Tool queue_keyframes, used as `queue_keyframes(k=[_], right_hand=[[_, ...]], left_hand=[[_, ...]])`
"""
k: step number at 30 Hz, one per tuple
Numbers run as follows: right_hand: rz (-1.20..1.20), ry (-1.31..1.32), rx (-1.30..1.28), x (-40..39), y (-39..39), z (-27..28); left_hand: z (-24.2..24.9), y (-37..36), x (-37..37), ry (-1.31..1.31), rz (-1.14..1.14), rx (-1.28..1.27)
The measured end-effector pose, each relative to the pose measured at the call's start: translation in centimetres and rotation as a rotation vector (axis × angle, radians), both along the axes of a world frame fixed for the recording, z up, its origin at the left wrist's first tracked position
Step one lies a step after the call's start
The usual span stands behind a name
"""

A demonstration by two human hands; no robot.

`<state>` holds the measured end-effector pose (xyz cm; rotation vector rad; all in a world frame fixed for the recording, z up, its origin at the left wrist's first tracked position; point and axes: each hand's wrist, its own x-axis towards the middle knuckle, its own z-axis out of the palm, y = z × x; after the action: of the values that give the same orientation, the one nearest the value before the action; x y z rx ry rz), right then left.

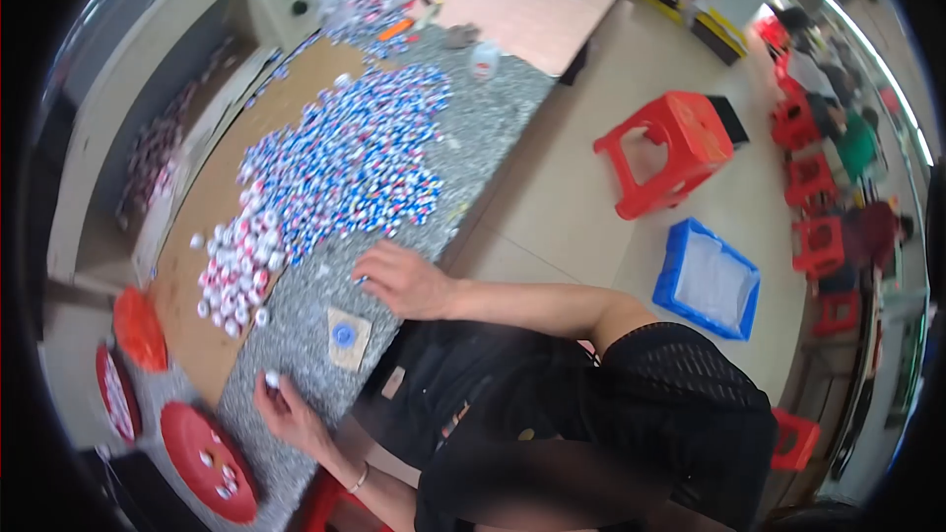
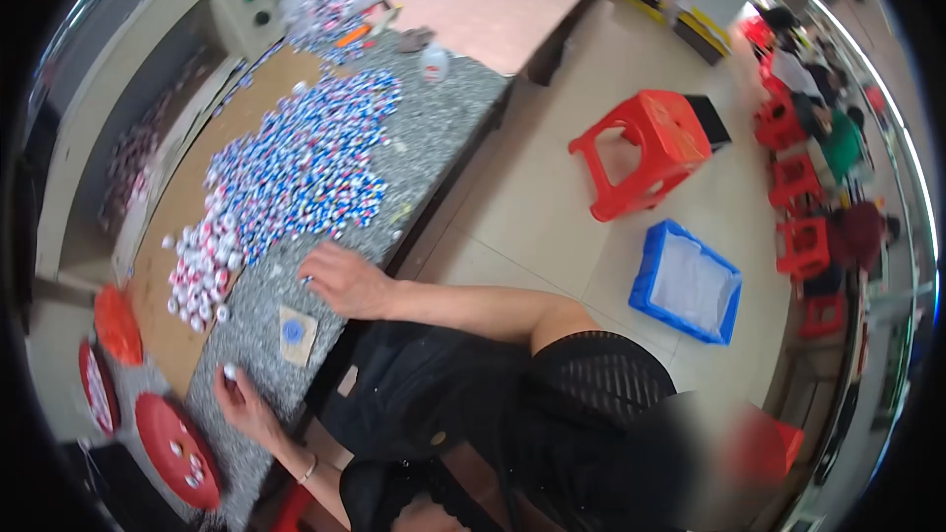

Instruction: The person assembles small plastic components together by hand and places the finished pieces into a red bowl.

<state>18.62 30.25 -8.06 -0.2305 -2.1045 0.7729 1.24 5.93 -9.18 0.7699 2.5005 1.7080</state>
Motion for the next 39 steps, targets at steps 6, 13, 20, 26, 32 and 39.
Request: queue_keyframes(k=[6, 13, 20, 26, 32, 39], right_hand=[[-0.021, -0.004, 0.008, -0.9, -0.8, -0.3], [-0.055, 0.018, 0.065, -0.9, -1.0, -0.8], [-0.114, 0.060, 0.173, -0.5, -0.5, -0.6], [-0.118, -0.008, 0.071, -0.3, -0.3, -1.0], [0.042, -0.167, 0.072, -0.7, -0.4, 1.1], [0.297, -0.416, 0.168, -1.1, 0.0, 6.5]], left_hand=[[0.2, -0.3, -0.3, -0.039, 0.005, 0.036], [0.3, -0.1, -0.5, 0.010, 0.022, 0.043], [0.2, 0.4, -0.6, 0.077, -0.003, -0.015], [0.5, 1.5, 0.4, 0.109, 0.077, 0.026], [2.0, 1.1, 1.2, 0.094, 0.110, 0.195], [2.3, 1.3, 1.4, -0.004, 0.094, 0.194]])
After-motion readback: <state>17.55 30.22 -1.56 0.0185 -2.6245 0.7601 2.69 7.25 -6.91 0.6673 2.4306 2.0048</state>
